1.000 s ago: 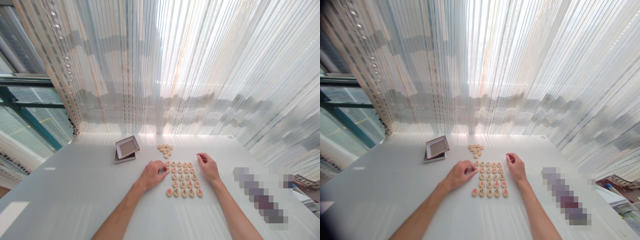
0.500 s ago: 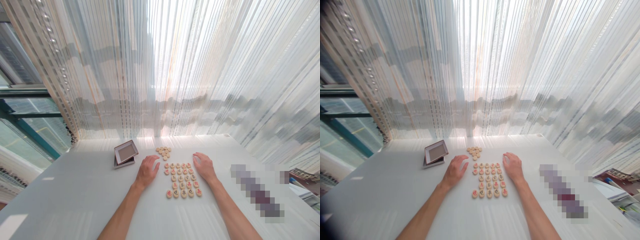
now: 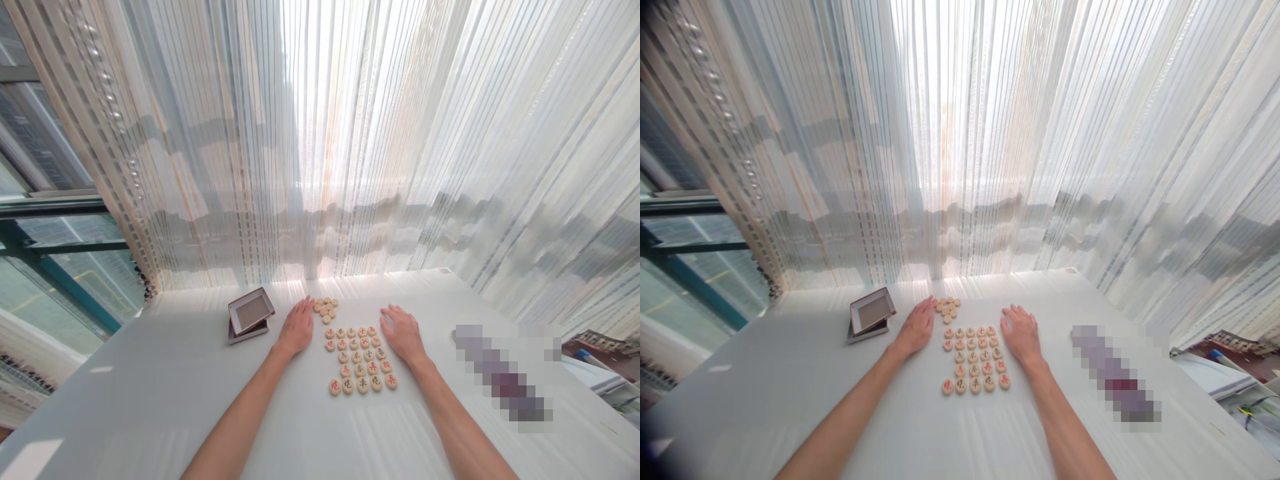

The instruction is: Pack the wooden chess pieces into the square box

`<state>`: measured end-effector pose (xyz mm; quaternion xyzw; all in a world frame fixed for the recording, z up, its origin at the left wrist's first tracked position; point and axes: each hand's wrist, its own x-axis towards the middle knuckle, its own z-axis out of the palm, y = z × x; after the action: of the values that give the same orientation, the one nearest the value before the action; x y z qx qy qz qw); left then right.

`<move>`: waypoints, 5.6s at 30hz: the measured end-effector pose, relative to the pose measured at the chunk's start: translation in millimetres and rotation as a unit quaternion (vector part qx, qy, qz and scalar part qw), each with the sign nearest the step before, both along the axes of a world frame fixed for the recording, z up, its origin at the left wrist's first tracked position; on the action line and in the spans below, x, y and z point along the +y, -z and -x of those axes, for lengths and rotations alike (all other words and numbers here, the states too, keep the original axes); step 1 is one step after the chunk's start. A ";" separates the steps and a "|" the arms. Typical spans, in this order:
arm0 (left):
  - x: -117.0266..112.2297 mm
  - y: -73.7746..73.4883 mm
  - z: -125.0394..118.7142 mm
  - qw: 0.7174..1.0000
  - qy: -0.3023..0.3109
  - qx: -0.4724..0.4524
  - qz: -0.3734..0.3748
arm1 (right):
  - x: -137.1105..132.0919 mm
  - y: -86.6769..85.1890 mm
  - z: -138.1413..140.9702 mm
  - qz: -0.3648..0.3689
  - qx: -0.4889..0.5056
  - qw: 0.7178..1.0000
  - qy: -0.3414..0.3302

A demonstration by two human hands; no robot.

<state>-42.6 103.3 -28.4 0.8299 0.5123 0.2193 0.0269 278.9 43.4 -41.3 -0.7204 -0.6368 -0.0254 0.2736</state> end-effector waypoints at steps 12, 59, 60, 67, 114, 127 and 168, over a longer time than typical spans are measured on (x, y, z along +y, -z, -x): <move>-12.3 1.8 10.1 0.999 -0.037 0.002 -0.018 | 0.0 1.0 -0.2 0.003 0.016 1.000 0.003; -102.3 -34.3 -35.5 0.919 0.235 -0.294 -0.119 | -70.8 -66.4 88.9 -0.075 0.214 0.909 -0.349; -102.2 -34.1 -35.5 0.918 0.237 -0.295 -0.116 | -71.1 -66.7 88.7 -0.072 0.210 0.909 -0.352; -98.0 -30.2 -38.5 0.924 0.212 -0.298 -0.116 | -68.5 -60.1 88.5 -0.092 0.202 0.912 -0.344; -96.4 -28.3 -39.9 0.915 0.153 -0.354 0.117 | -49.9 -69.4 102.6 0.024 0.285 0.912 -0.294; -96.1 -28.6 -39.5 0.918 0.136 -0.353 0.123 | -55.0 -63.8 102.3 0.038 0.304 0.897 -0.318; -97.8 -27.1 -40.4 0.923 0.154 -0.343 0.076 | -54.3 -61.5 99.9 0.011 0.253 0.920 -0.298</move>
<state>-2.2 5.5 -1.3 0.7681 0.3524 0.4443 0.2973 178.9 -10.9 20.2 -0.4825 -0.7323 0.2474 0.4120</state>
